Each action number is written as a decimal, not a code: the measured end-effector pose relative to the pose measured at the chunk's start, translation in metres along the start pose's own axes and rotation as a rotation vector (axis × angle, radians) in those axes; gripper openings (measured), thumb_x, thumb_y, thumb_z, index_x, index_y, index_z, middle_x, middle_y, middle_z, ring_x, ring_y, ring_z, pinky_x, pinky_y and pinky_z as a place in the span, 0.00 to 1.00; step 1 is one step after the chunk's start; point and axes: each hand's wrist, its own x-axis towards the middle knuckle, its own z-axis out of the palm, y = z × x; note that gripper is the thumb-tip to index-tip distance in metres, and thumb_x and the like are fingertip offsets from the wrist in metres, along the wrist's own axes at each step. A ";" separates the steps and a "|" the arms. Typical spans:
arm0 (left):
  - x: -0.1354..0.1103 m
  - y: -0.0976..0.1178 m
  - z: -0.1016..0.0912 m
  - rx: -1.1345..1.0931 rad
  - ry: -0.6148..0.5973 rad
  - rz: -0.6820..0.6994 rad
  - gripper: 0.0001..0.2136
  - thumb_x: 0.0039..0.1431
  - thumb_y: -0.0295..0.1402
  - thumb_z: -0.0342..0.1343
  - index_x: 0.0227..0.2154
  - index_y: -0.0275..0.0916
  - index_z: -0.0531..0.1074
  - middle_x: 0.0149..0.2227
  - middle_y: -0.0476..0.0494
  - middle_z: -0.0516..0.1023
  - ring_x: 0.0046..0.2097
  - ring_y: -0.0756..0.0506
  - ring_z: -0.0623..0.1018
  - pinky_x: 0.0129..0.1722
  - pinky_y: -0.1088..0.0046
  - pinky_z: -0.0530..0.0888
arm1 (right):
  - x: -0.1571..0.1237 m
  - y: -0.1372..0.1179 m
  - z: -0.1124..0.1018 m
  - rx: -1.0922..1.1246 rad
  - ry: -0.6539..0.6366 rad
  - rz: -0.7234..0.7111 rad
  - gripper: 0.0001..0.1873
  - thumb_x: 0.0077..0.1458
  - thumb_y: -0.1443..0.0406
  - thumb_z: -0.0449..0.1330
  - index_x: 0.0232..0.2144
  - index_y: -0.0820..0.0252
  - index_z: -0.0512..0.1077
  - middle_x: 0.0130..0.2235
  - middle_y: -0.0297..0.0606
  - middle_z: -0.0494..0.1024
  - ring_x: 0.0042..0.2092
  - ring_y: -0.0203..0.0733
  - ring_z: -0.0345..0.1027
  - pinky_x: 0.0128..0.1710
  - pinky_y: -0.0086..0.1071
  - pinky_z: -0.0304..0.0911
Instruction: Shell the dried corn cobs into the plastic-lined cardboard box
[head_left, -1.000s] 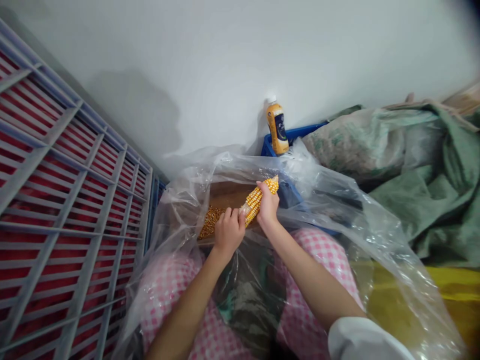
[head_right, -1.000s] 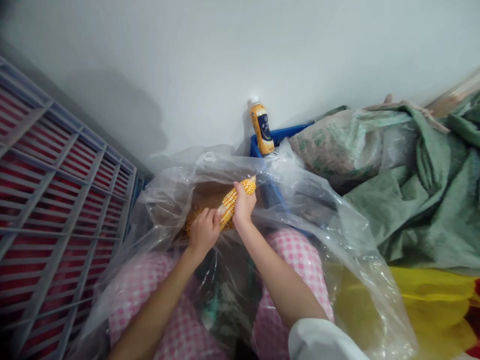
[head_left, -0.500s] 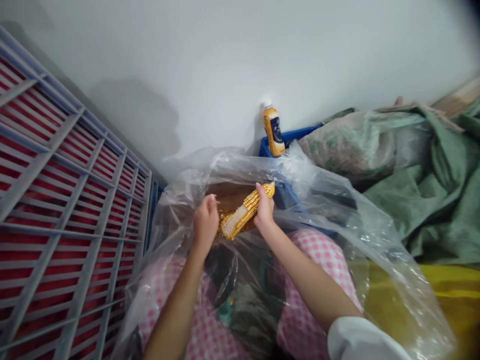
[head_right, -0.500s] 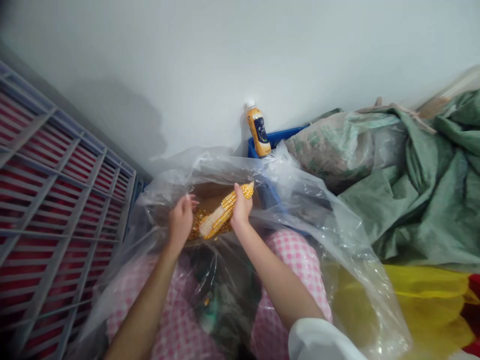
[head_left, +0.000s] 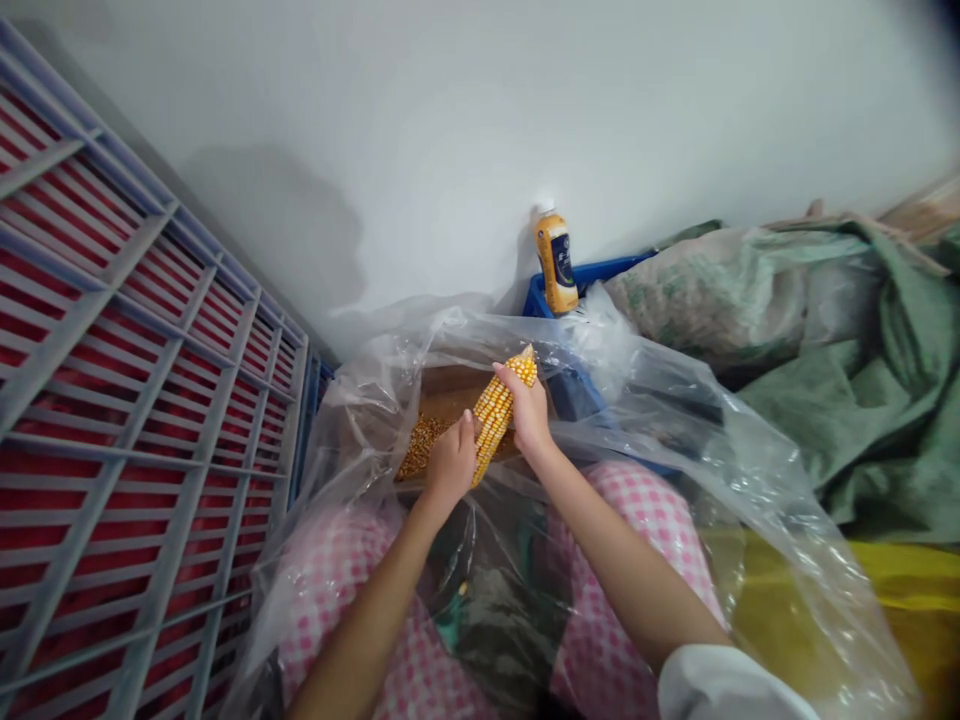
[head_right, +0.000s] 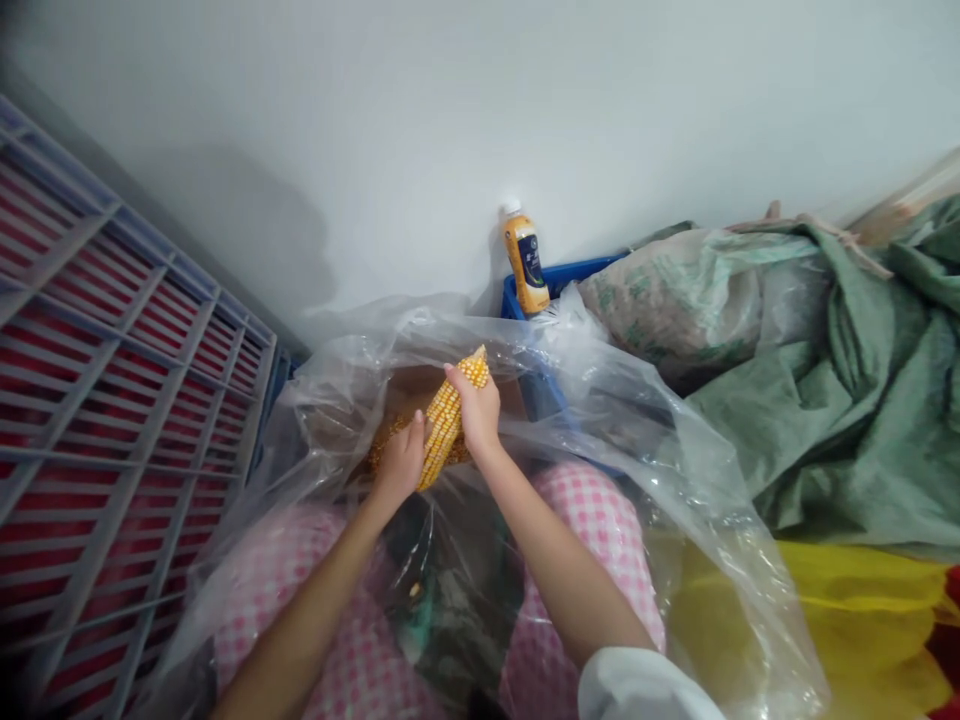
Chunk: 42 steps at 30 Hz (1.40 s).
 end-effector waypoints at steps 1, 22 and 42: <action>-0.001 0.001 0.003 -0.039 0.003 -0.043 0.28 0.64 0.43 0.27 0.32 0.36 0.73 0.37 0.35 0.79 0.42 0.41 0.77 0.40 0.67 0.69 | -0.001 0.003 0.000 0.000 0.026 -0.023 0.20 0.37 0.53 0.66 0.28 0.61 0.68 0.26 0.29 0.69 0.29 0.35 0.60 0.31 0.30 0.57; 0.017 -0.009 0.015 0.058 -0.005 -0.063 0.32 0.63 0.47 0.26 0.14 0.39 0.66 0.20 0.36 0.73 0.28 0.43 0.75 0.26 0.70 0.60 | -0.002 0.035 -0.005 -0.279 0.189 -0.126 0.21 0.38 0.50 0.63 0.28 0.59 0.68 0.27 0.30 0.71 0.29 0.37 0.62 0.32 0.30 0.56; 0.027 -0.014 -0.017 -0.017 0.226 0.000 0.27 0.64 0.45 0.30 0.38 0.37 0.73 0.34 0.38 0.80 0.37 0.43 0.78 0.38 0.70 0.70 | -0.004 0.032 -0.005 -0.153 0.085 -0.068 0.21 0.37 0.52 0.64 0.28 0.60 0.67 0.27 0.30 0.70 0.30 0.37 0.61 0.32 0.31 0.58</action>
